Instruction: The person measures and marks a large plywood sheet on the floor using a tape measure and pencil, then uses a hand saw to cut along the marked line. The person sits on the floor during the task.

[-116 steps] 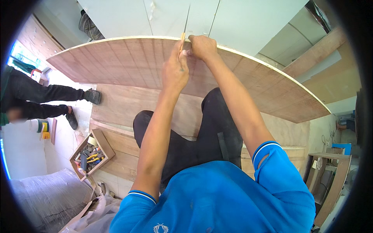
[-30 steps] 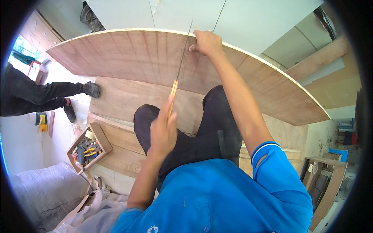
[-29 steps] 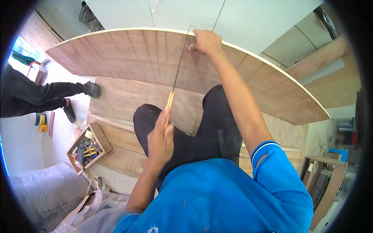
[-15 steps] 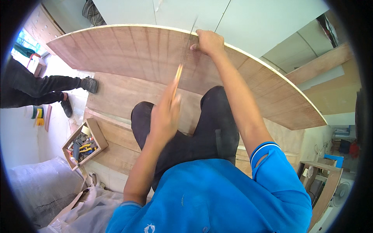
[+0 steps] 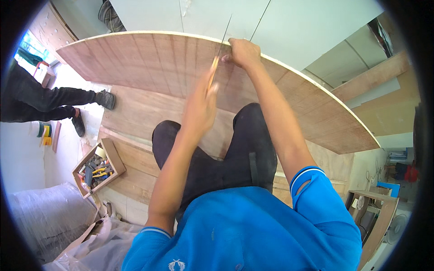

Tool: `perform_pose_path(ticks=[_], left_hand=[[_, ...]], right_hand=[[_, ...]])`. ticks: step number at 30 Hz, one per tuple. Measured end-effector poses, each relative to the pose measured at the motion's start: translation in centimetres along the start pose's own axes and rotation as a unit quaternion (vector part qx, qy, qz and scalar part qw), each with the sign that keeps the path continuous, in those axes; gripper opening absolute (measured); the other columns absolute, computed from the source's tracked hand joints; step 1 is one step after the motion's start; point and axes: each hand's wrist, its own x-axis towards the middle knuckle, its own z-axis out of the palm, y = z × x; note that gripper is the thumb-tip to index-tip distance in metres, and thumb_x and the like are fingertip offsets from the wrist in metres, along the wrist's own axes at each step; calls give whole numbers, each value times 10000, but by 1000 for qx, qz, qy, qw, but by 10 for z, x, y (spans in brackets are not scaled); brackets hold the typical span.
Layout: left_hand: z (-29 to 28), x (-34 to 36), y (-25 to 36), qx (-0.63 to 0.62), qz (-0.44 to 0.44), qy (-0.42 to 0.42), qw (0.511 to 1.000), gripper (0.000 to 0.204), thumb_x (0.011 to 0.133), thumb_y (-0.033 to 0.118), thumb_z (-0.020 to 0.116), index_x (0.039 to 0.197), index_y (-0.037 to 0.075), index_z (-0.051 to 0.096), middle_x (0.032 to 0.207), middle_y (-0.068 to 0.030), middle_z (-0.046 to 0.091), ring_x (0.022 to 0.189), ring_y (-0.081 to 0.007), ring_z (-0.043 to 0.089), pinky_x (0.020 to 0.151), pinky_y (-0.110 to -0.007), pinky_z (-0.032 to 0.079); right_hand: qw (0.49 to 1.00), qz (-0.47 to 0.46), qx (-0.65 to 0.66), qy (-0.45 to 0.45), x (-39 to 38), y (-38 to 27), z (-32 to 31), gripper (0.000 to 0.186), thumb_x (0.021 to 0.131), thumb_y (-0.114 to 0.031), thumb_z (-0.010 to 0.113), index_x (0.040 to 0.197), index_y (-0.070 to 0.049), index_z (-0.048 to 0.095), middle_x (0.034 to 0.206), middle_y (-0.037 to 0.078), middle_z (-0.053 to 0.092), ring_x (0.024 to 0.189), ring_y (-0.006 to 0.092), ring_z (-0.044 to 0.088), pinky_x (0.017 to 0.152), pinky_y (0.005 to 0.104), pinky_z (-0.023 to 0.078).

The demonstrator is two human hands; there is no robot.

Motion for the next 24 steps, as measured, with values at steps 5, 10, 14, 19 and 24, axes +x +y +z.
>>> perform_pose_path(ticks=[5,10,14,19,24], left_hand=[[-58,-126,32,17,-43,-37,998,461,1054,79,519,1511,33,496,1314,-330,630,1134,-431,693,889,-407,561],[14,1,-42,-11,32,17,999,444,1088,188,491,1522,91,490,1338,-300,616,1178,-501,616,955,-494,524],[31,64,-44,-19,75,39,996,464,1091,185,471,1543,82,455,1337,-303,617,1221,-480,609,981,-476,511],[-42,-111,8,18,-61,-58,996,492,1037,63,532,1523,27,471,1306,-315,638,1153,-432,679,904,-427,550],[-25,-83,-4,37,-115,-80,989,483,1046,70,530,1527,65,478,1241,-344,635,1103,-466,679,866,-471,544]], right_hand=[[1000,22,13,-4,-1,17,5,531,754,-460,883,1120,-123,698,1104,97,764,1090,322,710,862,489,561],[1000,5,11,16,4,-2,6,534,757,-460,885,1124,-122,695,1066,99,771,1066,333,714,839,493,559],[1000,-17,-6,17,15,-1,12,532,756,-467,884,1112,-120,695,1048,90,769,1080,321,710,847,498,556],[1000,21,6,7,-1,20,9,531,745,-487,885,1083,-123,696,1039,87,768,1077,311,709,840,494,554],[1000,19,15,20,-5,15,7,507,756,-475,883,1072,-126,695,1035,91,768,1060,312,711,826,491,553]])
